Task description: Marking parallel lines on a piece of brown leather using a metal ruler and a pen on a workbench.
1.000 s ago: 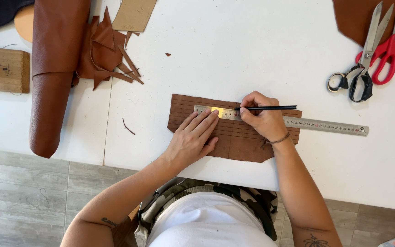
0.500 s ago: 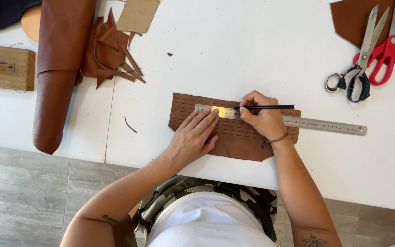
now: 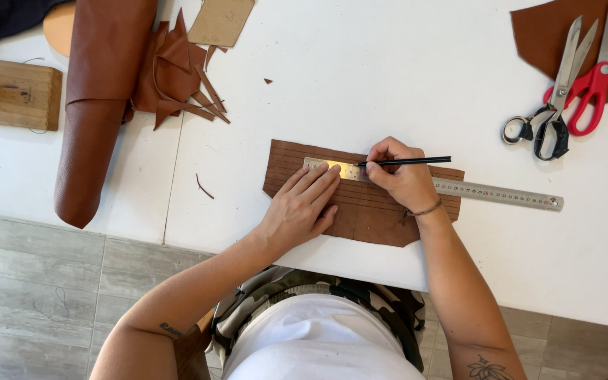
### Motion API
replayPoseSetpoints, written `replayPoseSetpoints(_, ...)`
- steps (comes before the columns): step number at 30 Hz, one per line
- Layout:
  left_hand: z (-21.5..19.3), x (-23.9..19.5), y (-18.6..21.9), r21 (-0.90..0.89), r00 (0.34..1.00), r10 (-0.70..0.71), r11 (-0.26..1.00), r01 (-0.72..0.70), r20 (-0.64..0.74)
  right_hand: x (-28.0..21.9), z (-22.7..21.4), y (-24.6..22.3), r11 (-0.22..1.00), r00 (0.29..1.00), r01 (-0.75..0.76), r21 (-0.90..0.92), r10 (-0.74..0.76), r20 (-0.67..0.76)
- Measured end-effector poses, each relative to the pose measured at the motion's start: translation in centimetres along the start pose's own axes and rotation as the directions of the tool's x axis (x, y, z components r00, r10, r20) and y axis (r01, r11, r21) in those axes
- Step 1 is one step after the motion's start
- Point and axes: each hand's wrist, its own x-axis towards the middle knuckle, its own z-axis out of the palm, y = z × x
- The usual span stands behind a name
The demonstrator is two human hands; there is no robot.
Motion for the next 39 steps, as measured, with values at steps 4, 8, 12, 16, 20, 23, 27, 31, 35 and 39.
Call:
replayPoseSetpoints(4, 0.1, 0.1, -0.1, 0.002, 1.0, -0.005, 1.0, 0.005, -0.005, 0.2, -0.1, 0.2, 1.0, 1.0, -0.009, 0.003, 0.009, 0.006)
replayPoseSetpoints(8, 0.1, -0.2, 0.0, 0.003, 1.0, -0.003, 1.0, 0.003, 0.004, -0.1, 0.1, 0.0, 1.0, 1.0, -0.018, -0.009, 0.018, 0.0)
replayPoseSetpoints(12, 0.2, -0.1, -0.1, 0.011, 1.0, 0.002, 1.0, -0.002, 0.004, 0.0, 0.1, -0.1, 1.0, 1.0, -0.005, -0.013, 0.005, -0.014)
replayPoseSetpoints(16, -0.1, 0.0, 0.0, 0.014, 1.0, 0.0, 1.0, 0.0, 0.011, 0.0, 0.2, 0.3, 1.0, 1.0, 0.014, -0.027, -0.014, -0.004)
replayPoseSetpoints(20, -0.1, 0.1, -0.1, 0.025, 0.999, 0.04, 0.999, -0.04, 0.005, -0.1, 0.2, -0.3, 0.998, 0.999, 0.033, -0.055, -0.035, -0.026)
replayPoseSetpoints(23, -0.1, -0.1, -0.1, 0.024, 0.999, 0.048, 0.999, -0.047, -0.011, -0.1, 0.1, 0.3, 0.998, 0.998, 0.055, -0.03, -0.056, -0.029)
replayPoseSetpoints(27, -0.1, -0.1, 0.1, -0.006, 0.998, 0.041, 0.999, -0.041, -0.044, 0.0, 0.0, 0.6, 0.998, 0.999, 0.028, 0.056, -0.025, -0.048)
replayPoseSetpoints(31, -0.2, -0.4, 0.0, -0.019, 0.999, 0.027, 0.999, -0.027, -0.021, 0.0, -0.2, -0.7, 0.993, 0.999, -0.035, 0.11, 0.034, 0.004)
replayPoseSetpoints(35, -0.5, -0.1, -0.1, -0.025, 0.999, 0.023, 0.999, -0.024, -0.034, 0.7, 0.3, -0.1, 1.0, 1.0, 0.0, -0.004, 0.0, 0.021)
replayPoseSetpoints(39, -0.4, -0.1, 0.0, -0.022, 1.0, 0.012, 1.0, -0.013, -0.008, 0.5, 0.8, 0.6, 0.998, 0.999, 0.032, -0.06, -0.032, -0.007)
